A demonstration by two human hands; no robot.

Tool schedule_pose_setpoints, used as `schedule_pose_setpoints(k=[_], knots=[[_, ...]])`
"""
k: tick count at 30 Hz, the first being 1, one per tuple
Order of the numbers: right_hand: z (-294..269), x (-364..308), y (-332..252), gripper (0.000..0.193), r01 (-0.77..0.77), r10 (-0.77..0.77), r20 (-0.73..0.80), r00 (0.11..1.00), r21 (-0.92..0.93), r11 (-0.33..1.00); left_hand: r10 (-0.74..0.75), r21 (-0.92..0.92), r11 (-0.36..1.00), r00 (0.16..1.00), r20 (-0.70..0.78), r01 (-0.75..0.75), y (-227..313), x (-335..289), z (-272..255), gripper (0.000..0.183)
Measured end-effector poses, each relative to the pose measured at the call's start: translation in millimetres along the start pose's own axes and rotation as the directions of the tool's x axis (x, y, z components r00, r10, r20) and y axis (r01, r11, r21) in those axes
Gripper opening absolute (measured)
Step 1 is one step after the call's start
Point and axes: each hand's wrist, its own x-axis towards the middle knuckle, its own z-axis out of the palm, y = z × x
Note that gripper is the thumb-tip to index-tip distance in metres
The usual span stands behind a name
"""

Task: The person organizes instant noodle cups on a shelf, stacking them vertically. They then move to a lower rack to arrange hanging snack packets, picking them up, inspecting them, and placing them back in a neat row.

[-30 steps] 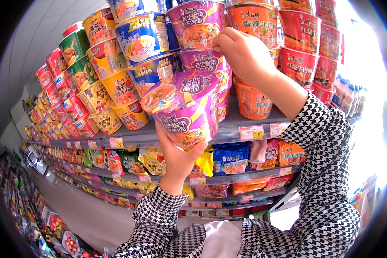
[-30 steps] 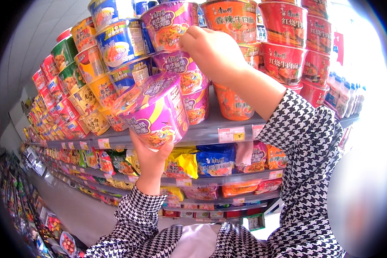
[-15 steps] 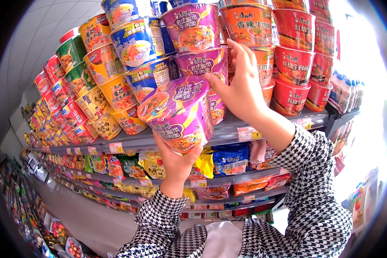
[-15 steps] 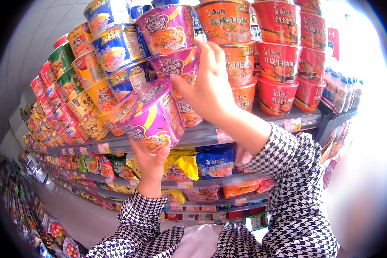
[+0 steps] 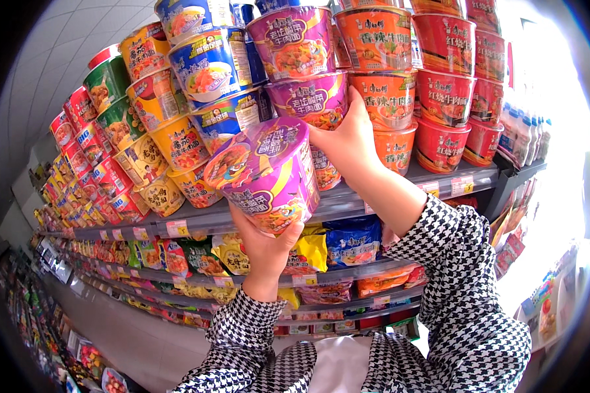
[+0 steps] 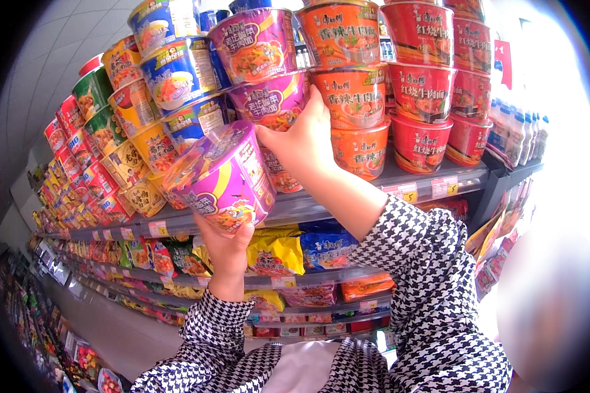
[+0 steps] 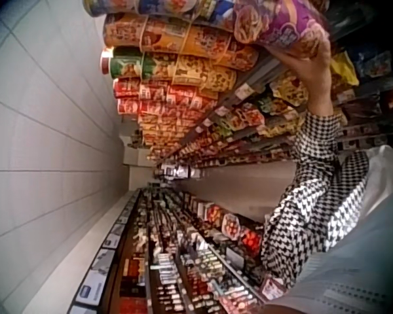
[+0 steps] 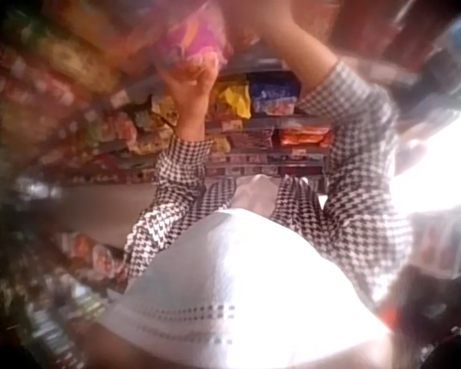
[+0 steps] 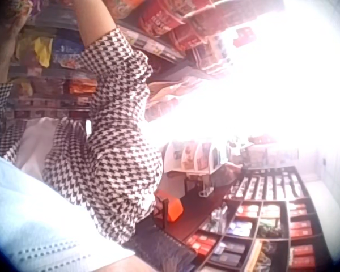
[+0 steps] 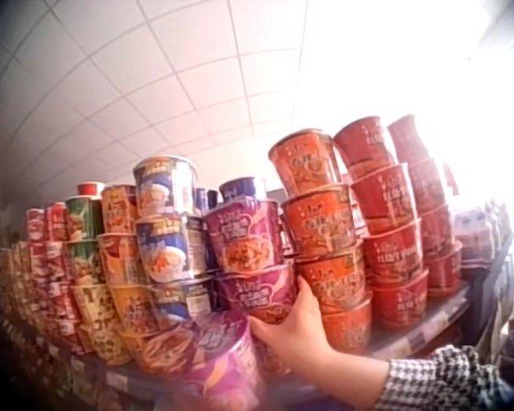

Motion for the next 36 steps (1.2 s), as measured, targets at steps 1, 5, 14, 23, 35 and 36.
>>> schedule_pose_setpoints(k=[1, 5, 14, 23, 35, 36], knots=[[1.9, 0.6, -0.6, 0.115, -0.016, 0.016, -0.005, 1.000, 0.001, 1.000, 0.005, 0.002, 1.000, 1.000, 0.005, -0.005, 0.3, 0.8, -0.8, 0.115], [7.9, 3.2, -1.7, 0.123, -0.035, 0.033, -0.030, 0.999, -0.052, 0.998, 0.014, -0.008, 1.000, 1.000, 0.018, -0.014, -0.5, 0.9, -4.3, 0.115], [14.5, 7.5, -14.9, 0.135, -0.044, 0.028, -0.092, 0.995, -0.173, 0.984, -0.006, -0.064, 0.998, 0.999, 0.054, 0.009, 1.3, -1.3, -12.4, 0.114], [18.3, 7.8, -16.7, 0.135, -0.038, 0.010, -0.124, 0.992, -0.222, 0.974, 0.005, -0.063, 0.998, 0.996, 0.088, 0.001, 7.9, -2.9, -18.3, 0.116], [17.9, 6.9, -21.4, 0.132, 0.007, -0.062, -0.210, 0.976, -0.251, 0.968, 0.024, -0.072, 0.997, 0.995, 0.101, -0.017, 12.0, -6.3, -23.4, 0.117], [17.4, 8.3, -23.4, 0.132, 0.016, -0.070, -0.212, 0.975, -0.245, 0.969, 0.018, -0.071, 0.997, 0.995, 0.099, -0.011, 13.3, -6.2, -24.1, 0.116]])
